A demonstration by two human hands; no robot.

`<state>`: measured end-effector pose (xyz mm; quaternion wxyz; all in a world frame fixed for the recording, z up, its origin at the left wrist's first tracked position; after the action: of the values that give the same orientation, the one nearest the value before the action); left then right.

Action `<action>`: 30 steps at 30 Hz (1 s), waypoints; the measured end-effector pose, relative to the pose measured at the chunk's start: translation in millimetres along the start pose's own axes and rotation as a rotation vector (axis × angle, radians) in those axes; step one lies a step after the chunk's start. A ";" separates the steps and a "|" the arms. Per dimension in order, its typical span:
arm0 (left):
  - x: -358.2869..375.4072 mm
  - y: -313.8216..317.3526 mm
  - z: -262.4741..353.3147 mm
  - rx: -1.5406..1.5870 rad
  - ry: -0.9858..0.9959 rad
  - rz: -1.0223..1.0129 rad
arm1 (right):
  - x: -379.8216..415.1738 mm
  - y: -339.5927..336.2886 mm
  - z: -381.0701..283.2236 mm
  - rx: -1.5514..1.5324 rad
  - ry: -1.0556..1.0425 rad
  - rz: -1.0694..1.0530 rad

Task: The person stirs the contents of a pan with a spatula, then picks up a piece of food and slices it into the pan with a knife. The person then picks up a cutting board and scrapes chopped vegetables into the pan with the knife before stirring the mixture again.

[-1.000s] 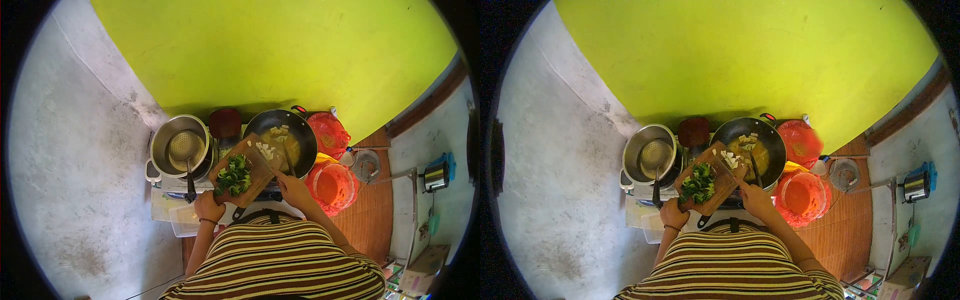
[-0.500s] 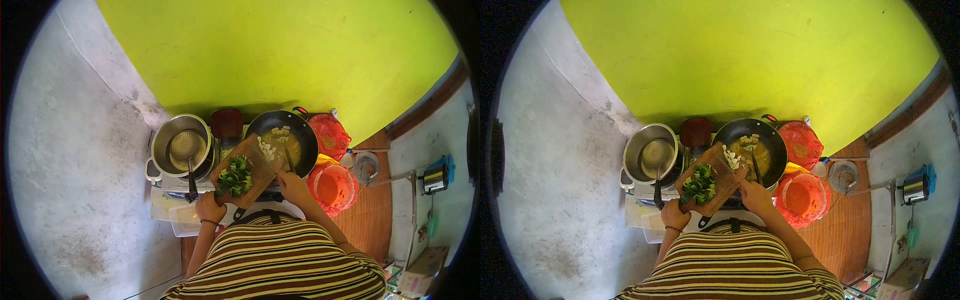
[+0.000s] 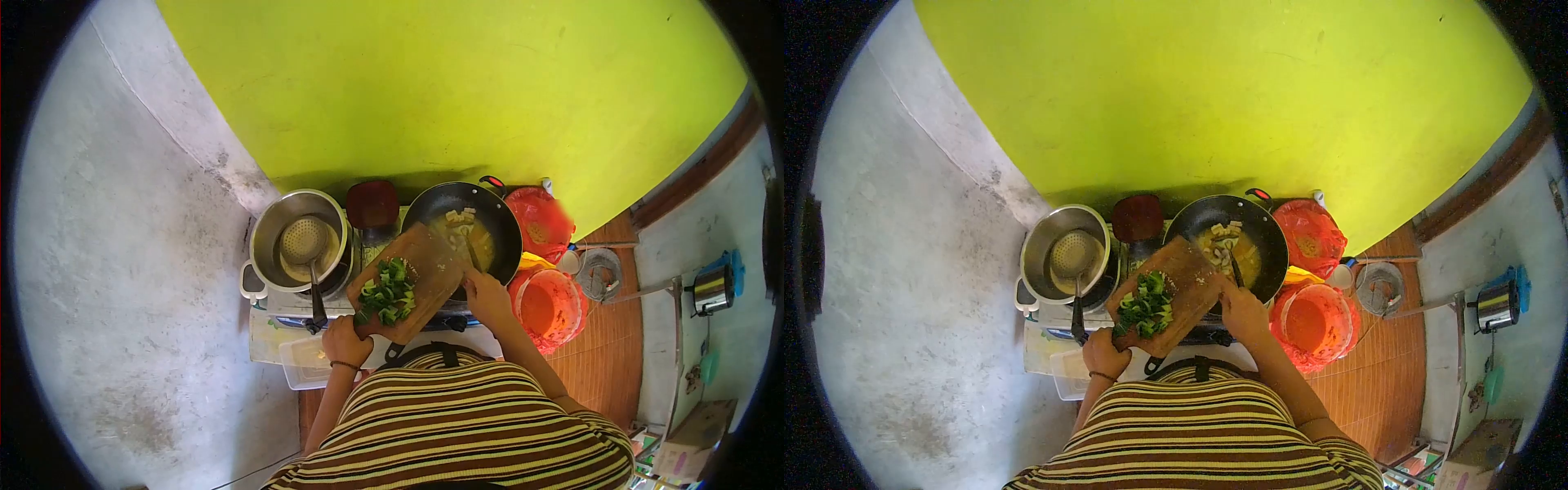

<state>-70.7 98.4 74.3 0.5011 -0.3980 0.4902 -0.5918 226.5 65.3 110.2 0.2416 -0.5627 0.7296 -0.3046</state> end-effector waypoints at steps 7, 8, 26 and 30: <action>0.2 -1.3 -6.9 0.034 -0.028 0.045 | 7.1 7.6 5.5 -0.080 -0.073 -0.035; 0.1 -0.9 -8.2 0.026 -0.033 0.037 | 7.9 5.8 11.7 -0.055 -0.013 -0.025; 17.8 9.5 -38.9 -0.001 -0.146 0.005 | 15.3 -1.4 7.4 -0.288 -0.046 -0.036; 34.4 4.4 -55.6 0.004 -0.209 0.012 | 26.6 23.7 -27.7 -0.446 -0.023 -0.218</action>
<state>-129.5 74.6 58.0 0.5537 -0.4537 0.4365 -0.5450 184.6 48.6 112.2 0.0851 -0.6810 0.7109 -0.1538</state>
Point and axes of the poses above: each hand's wrist, its own x-axis away from the middle knuckle, its own y-axis out of the palm, z = x × y, the point moved 9 cm from there along -x, towards the middle knuckle, and after that the axes turned 13 degrees about -x, right-handed, at the moved point
